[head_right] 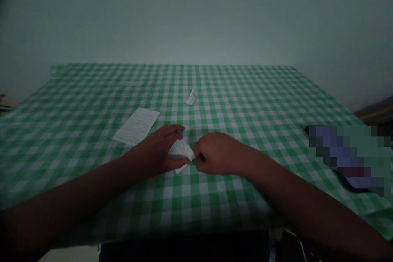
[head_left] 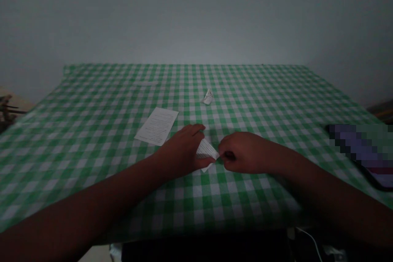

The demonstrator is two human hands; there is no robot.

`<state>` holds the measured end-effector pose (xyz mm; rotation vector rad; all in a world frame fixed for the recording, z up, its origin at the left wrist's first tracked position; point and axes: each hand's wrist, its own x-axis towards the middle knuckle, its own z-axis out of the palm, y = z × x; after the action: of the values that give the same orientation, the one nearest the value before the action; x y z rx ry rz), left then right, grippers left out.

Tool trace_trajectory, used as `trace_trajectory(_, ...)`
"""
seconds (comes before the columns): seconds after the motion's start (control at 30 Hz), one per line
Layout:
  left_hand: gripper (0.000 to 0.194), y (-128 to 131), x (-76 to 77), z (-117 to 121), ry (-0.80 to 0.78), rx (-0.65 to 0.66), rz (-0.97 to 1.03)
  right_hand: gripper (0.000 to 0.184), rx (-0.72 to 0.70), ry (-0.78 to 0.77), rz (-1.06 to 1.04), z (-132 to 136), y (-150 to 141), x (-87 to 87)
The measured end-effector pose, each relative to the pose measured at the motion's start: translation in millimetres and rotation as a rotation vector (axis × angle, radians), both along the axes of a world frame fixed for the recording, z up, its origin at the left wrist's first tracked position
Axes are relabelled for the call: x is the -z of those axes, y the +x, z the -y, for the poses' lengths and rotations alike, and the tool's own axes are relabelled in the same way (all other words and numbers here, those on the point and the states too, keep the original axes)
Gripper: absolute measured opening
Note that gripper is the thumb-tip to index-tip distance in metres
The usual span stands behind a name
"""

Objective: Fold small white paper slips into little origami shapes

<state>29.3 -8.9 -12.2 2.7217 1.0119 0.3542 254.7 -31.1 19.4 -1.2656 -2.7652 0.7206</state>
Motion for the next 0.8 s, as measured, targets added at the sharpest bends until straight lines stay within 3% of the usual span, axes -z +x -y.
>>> trace_trajectory(0.23, 0.053, -3, -1.9, -2, -0.021, 0.061, 0.037, 0.013, -0.004, 0.033, -0.14, -15, 8, 8.5)
trace_trajectory(0.37, 0.052, -5, 0.6, -4, -0.04, 0.075, 0.04, 0.019, -0.098, 0.04, -0.189, -15, 9, 11.5)
trace_trajectory(0.47, 0.049, -6, 2.7, -6, -0.044, 0.083, 0.042, 0.016, -0.088, 0.046, -0.172, -12, 5, 10.1)
trace_trajectory(0.8, 0.047, -5, -2.8, -6, -0.073, 0.067, 0.011, 0.021, -0.144, -0.09, -0.136, -9, 9, 1.2)
